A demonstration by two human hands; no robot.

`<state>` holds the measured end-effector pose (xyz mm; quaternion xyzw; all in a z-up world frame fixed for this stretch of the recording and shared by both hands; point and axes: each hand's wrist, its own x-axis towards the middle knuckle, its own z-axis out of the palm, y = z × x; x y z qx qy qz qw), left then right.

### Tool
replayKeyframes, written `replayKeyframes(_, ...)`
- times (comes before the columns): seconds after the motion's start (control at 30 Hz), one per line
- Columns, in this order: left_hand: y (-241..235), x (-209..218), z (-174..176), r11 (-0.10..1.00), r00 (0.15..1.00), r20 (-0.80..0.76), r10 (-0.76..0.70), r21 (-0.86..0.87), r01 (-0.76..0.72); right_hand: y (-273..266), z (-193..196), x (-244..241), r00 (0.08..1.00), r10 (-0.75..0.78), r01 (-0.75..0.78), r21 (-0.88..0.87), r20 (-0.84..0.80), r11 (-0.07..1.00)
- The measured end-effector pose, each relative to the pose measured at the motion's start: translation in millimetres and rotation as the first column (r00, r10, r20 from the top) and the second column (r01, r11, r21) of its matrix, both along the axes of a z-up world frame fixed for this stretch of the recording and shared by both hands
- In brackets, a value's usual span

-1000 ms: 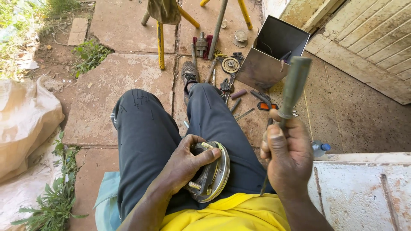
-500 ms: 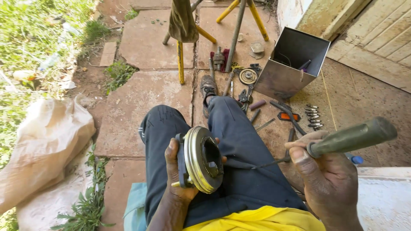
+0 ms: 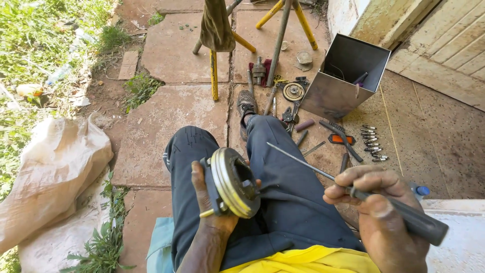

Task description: The person holds a circular metal housing on their lap and uses a screwdriver to pry and adjust internal components. They repeatedly rotate the housing and apply leverage with the screwdriver to manipulate parts inside the assembly.

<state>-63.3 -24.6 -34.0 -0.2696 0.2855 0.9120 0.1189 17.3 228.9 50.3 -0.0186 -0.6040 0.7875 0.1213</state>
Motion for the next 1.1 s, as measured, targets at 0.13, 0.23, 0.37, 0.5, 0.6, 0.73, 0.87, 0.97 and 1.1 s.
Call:
replayKeyframes(0.13,4.2,2.2,-10.8,0.999,0.998,-0.05,0.031,0.014,-0.03,5.5,0.6,7.6,0.998,0.037,-0.035,0.024,-0.059,0.999)
replayKeyframes(0.23,8.8,2.8,-7.3,1.0,1.0,0.017,0.024,-0.008,-0.024,13.2,-0.4,16.1,0.99,0.071,-0.067,0.032,-0.119,0.997)
replayKeyframes(0.37,15.6,-0.4,-5.7,0.998,0.999,0.048,0.007,-0.064,-0.004,34.7,11.7,36.8,0.939,0.272,-0.24,0.163,-0.209,0.957)
replayKeyframes(0.5,23.5,-9.0,-4.0,0.997,0.999,0.048,0.003,-0.075,0.0,16.2,11.6,49.7,0.955,0.234,-0.1,0.541,-0.185,0.835)
replayKeyframes(0.6,28.8,-8.5,6.2,0.986,1.0,0.026,0.0,-0.166,0.004,36.6,-8.5,48.8,0.92,0.392,-0.317,0.599,0.007,0.735)
replayKeyframes(0.73,30.8,-3.9,-8.4,0.978,0.999,-0.021,-0.048,-0.205,0.042,23.0,-19.8,58.8,0.951,0.276,-0.297,0.655,0.138,0.695)
replayKeyframes(0.87,34.0,-2.9,-17.9,0.965,0.994,-0.071,-0.081,-0.254,0.06,21.9,-19.7,57.8,0.947,0.32,-0.235,0.691,0.005,0.683)
replayKeyframes(0.97,33.4,-4.0,-20.8,0.95,0.99,-0.088,-0.107,-0.301,0.076,21.5,-23.0,59.1,0.974,0.227,-0.155,0.719,-0.005,0.678)
replayKeyframes(1.1,33.2,-2.8,-23.9,0.921,0.982,-0.106,-0.158,-0.375,0.108,26.9,-14.4,55.1,0.946,0.282,-0.312,0.694,0.162,0.648)
